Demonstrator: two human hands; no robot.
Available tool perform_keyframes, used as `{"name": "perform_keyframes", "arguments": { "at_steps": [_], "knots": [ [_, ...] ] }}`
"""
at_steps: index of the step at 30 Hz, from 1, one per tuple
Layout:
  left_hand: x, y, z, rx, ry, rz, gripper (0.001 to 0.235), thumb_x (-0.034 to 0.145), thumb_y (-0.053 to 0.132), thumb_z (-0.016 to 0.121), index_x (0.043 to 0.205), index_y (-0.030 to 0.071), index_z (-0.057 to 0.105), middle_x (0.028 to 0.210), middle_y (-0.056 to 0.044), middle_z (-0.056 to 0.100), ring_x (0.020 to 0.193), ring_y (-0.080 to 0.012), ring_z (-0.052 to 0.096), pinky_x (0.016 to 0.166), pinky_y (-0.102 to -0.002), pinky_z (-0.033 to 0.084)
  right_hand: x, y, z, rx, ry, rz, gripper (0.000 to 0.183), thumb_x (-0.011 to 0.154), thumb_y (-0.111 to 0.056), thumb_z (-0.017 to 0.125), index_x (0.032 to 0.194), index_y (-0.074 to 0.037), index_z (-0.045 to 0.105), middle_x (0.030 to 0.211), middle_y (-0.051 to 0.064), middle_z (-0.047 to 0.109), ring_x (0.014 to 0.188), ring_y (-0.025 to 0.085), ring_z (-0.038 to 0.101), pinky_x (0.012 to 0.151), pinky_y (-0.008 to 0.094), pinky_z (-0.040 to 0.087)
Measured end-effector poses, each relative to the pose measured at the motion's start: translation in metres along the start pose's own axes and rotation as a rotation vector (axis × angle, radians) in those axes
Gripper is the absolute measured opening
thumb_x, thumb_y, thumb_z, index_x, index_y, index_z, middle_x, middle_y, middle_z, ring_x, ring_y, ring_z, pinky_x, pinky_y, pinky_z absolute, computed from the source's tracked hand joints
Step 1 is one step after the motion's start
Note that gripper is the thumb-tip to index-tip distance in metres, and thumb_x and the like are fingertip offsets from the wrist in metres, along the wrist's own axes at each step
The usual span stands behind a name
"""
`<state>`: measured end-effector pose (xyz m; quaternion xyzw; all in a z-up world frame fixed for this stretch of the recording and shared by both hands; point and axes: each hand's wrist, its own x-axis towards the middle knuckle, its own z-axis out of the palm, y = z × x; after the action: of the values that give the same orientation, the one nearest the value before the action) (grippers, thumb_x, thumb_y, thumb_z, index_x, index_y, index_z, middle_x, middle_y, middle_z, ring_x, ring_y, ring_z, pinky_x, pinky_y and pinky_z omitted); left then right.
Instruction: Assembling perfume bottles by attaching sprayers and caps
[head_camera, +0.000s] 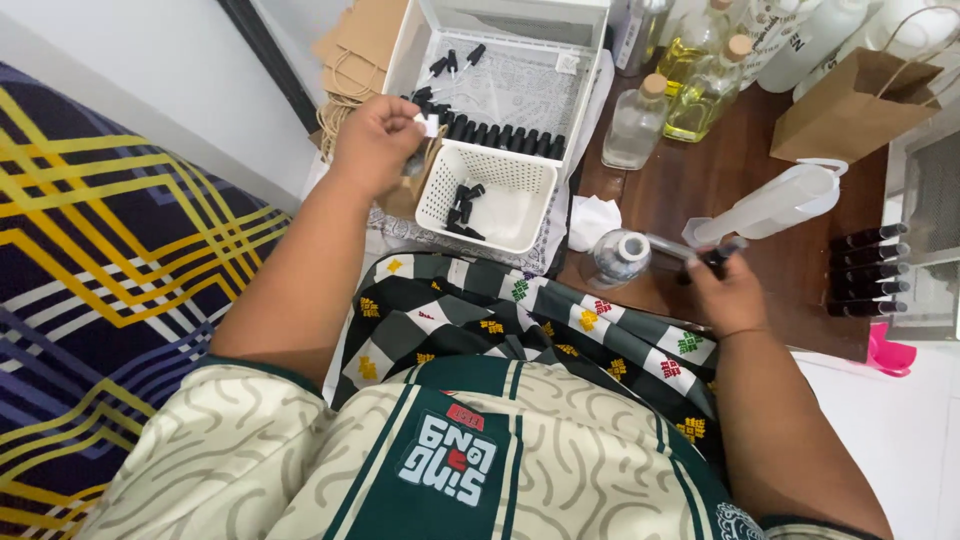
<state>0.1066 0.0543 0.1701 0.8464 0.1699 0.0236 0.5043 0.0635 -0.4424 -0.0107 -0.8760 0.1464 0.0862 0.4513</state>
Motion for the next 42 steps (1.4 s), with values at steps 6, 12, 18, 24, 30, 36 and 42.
{"name": "perform_keyframes", "arguments": {
  "at_steps": [6,12,18,24,30,36,42],
  "knots": [
    [-0.046,0.008,0.002,-0.209,0.018,0.334,0.012,0.093,0.005,0.075,0.101,0.013,0.071,0.085,0.005,0.066,0.075,-0.0042,0.056,0.071,-0.018,0.050,-0.028,-0.020,-0.014,0.284,0.198,-0.266,0.014,0.103,-0.018,0.063,0.116,-0.017,0.062,0.115,0.000,0.070,0.111,0.014,0.066,0.103,0.032,0.050],
    [-0.017,0.009,-0.005,0.263,0.080,0.009,0.013,0.091,0.014,0.066,0.100,0.023,0.070,0.093,0.006,0.070,0.083,-0.0117,0.064,0.076,-0.031,0.051,-0.046,-0.025,-0.013,0.353,0.151,-0.296,0.010,0.104,-0.013,0.065,0.114,-0.012,0.064,0.107,0.004,0.068,0.095,0.016,0.067,0.082,0.032,0.063],
    [0.011,-0.007,-0.004,0.505,0.002,-0.114,0.012,0.093,0.013,0.055,0.099,0.020,0.064,0.105,-0.006,0.071,0.089,-0.0285,0.067,0.072,-0.043,0.049,-0.064,-0.017,-0.012,0.188,0.114,-0.263,0.014,0.101,-0.022,0.069,0.114,-0.020,0.069,0.110,0.001,0.070,0.098,0.014,0.065,0.090,0.030,0.051],
    [0.034,-0.021,0.013,0.903,-0.141,-0.156,0.020,0.093,0.013,0.063,0.113,0.010,0.066,0.110,-0.013,0.072,0.103,-0.0392,0.069,0.079,-0.051,0.057,-0.066,-0.006,-0.007,0.206,0.093,-0.114,0.015,0.099,-0.024,0.069,0.113,-0.020,0.069,0.102,0.002,0.070,0.077,0.016,0.066,0.060,0.031,0.052],
    [0.061,-0.064,0.018,0.930,-0.120,-0.049,0.027,0.094,0.014,0.059,0.113,0.001,0.073,0.109,-0.024,0.074,0.113,-0.0434,0.069,0.095,-0.057,0.055,-0.059,0.009,0.000,0.311,0.108,-0.297,0.015,0.099,-0.010,0.076,0.115,-0.009,0.075,0.093,0.009,0.067,0.089,0.016,0.060,0.083,0.036,0.053],
    [0.090,-0.094,0.035,1.051,-0.292,-0.037,0.034,0.093,0.018,0.056,0.114,0.000,0.075,0.117,-0.021,0.074,0.117,-0.0391,0.068,0.098,-0.052,0.056,-0.054,-0.002,0.002,0.304,0.081,-0.253,0.016,0.097,-0.009,0.076,0.113,-0.011,0.076,0.090,0.006,0.068,0.086,0.014,0.062,0.080,0.032,0.054],
    [0.076,-0.049,0.040,1.120,-0.416,-0.074,0.042,0.092,0.015,0.056,0.126,-0.006,0.070,0.128,-0.026,0.069,0.124,-0.0427,0.063,0.106,-0.052,0.051,-0.038,0.003,0.003,0.255,0.057,-0.256,0.019,0.096,-0.010,0.077,0.114,-0.012,0.076,0.093,0.010,0.070,0.090,0.017,0.065,0.083,0.034,0.055]
  ]
}}
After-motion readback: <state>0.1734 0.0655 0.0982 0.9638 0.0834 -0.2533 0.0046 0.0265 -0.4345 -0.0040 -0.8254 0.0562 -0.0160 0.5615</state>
